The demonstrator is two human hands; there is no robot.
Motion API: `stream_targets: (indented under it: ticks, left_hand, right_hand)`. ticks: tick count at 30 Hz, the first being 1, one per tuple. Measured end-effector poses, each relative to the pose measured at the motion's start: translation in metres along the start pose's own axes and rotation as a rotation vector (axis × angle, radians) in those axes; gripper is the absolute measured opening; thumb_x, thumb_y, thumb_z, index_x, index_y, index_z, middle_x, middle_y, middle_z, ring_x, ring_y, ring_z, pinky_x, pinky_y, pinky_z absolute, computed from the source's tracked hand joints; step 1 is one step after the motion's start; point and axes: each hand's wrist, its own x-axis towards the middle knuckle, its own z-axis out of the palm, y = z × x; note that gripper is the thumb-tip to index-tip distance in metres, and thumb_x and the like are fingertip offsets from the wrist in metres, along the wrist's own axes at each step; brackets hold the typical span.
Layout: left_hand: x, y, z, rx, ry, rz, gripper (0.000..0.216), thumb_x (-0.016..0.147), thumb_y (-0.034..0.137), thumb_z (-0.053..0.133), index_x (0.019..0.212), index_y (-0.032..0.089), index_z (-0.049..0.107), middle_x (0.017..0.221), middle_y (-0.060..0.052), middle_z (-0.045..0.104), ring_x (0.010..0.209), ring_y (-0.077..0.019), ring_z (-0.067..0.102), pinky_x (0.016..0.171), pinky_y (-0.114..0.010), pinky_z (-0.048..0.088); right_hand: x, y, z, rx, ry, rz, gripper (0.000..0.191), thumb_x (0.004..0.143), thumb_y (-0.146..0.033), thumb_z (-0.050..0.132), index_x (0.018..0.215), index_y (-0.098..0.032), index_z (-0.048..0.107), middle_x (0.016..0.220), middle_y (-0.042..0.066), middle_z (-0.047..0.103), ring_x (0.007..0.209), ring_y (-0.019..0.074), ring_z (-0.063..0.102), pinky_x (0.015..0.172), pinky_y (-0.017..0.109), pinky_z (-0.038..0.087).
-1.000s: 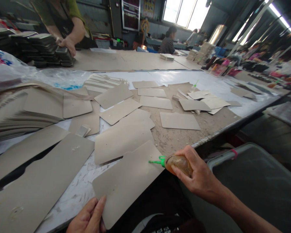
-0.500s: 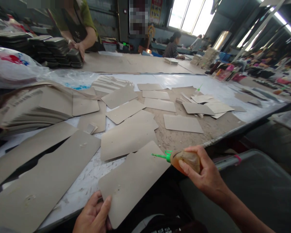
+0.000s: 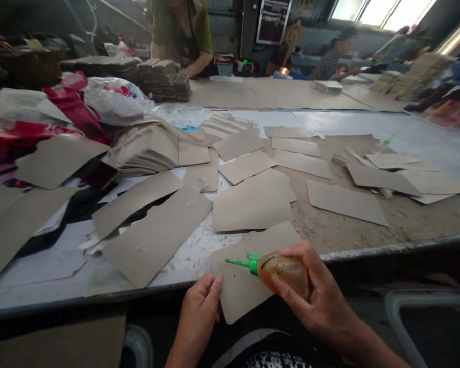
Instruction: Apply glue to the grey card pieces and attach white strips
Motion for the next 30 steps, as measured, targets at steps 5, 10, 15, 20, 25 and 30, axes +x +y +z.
stream_targets:
  ticks: [5, 10, 15, 20, 25, 30]
  left_hand:
    - [-0.003, -0.004, 0.002, -0.019, 0.006, -0.038, 0.053, 0.067, 0.075, 0.05, 0.056, 0.022, 0.046, 0.041, 0.005, 0.041, 0.036, -0.0091, 0.035, 0.038, -0.023, 0.027]
    - [-0.003, -0.005, 0.003, -0.049, 0.004, -0.067, 0.053, 0.066, 0.075, 0.05, 0.056, 0.022, 0.047, 0.041, 0.005, 0.041, 0.035, -0.0095, 0.035, 0.037, -0.024, 0.026]
    - [-0.004, -0.002, 0.003, -0.061, -0.002, -0.091, 0.055, 0.063, 0.076, 0.05, 0.056, 0.021, 0.05, 0.041, 0.004, 0.041, 0.036, -0.0097, 0.036, 0.038, -0.024, 0.026]
    - [-0.003, -0.005, 0.004, -0.082, 0.015, -0.099, 0.056, 0.062, 0.077, 0.051, 0.055, 0.022, 0.047, 0.04, 0.004, 0.041, 0.035, -0.0096, 0.036, 0.038, -0.023, 0.025]
    - [-0.002, -0.01, 0.005, -0.111, 0.024, -0.088, 0.058, 0.062, 0.078, 0.053, 0.055, 0.021, 0.049, 0.041, 0.004, 0.041, 0.036, -0.0094, 0.036, 0.039, -0.023, 0.025]
    - [-0.001, -0.012, 0.005, -0.077, 0.009, -0.089, 0.061, 0.063, 0.08, 0.052, 0.056, 0.02, 0.052, 0.042, 0.004, 0.041, 0.037, -0.0093, 0.036, 0.04, -0.023, 0.026]
  right_hand:
    - [0.007, -0.007, 0.013, 0.015, -0.089, -0.041, 0.027, 0.087, -0.018, 0.056, 0.11, -0.025, 0.044, 0.095, 0.003, 0.051, 0.081, 0.0184, 0.058, 0.07, 0.03, 0.051]
    - [0.011, -0.007, 0.016, -0.035, -0.133, -0.075, 0.03, 0.084, -0.013, 0.055, 0.11, -0.024, 0.044, 0.097, 0.004, 0.048, 0.085, 0.0197, 0.054, 0.074, 0.032, 0.048]
    - [0.012, -0.005, 0.011, -0.09, -0.135, -0.077, 0.03, 0.084, -0.011, 0.054, 0.109, -0.024, 0.045, 0.096, 0.004, 0.047, 0.084, 0.0192, 0.051, 0.072, 0.032, 0.047]
    - [0.013, -0.003, 0.003, -0.136, -0.119, -0.092, 0.029, 0.084, -0.011, 0.054, 0.108, -0.023, 0.045, 0.096, 0.004, 0.046, 0.083, 0.0188, 0.051, 0.072, 0.031, 0.047]
    - [0.012, 0.001, -0.005, -0.183, -0.101, -0.084, 0.028, 0.083, -0.011, 0.054, 0.107, -0.023, 0.046, 0.095, 0.004, 0.045, 0.081, 0.0188, 0.05, 0.07, 0.031, 0.046]
    - [0.011, 0.005, -0.014, -0.222, -0.063, -0.064, 0.027, 0.082, -0.012, 0.054, 0.106, -0.023, 0.046, 0.093, 0.003, 0.046, 0.079, 0.0186, 0.05, 0.068, 0.031, 0.046]
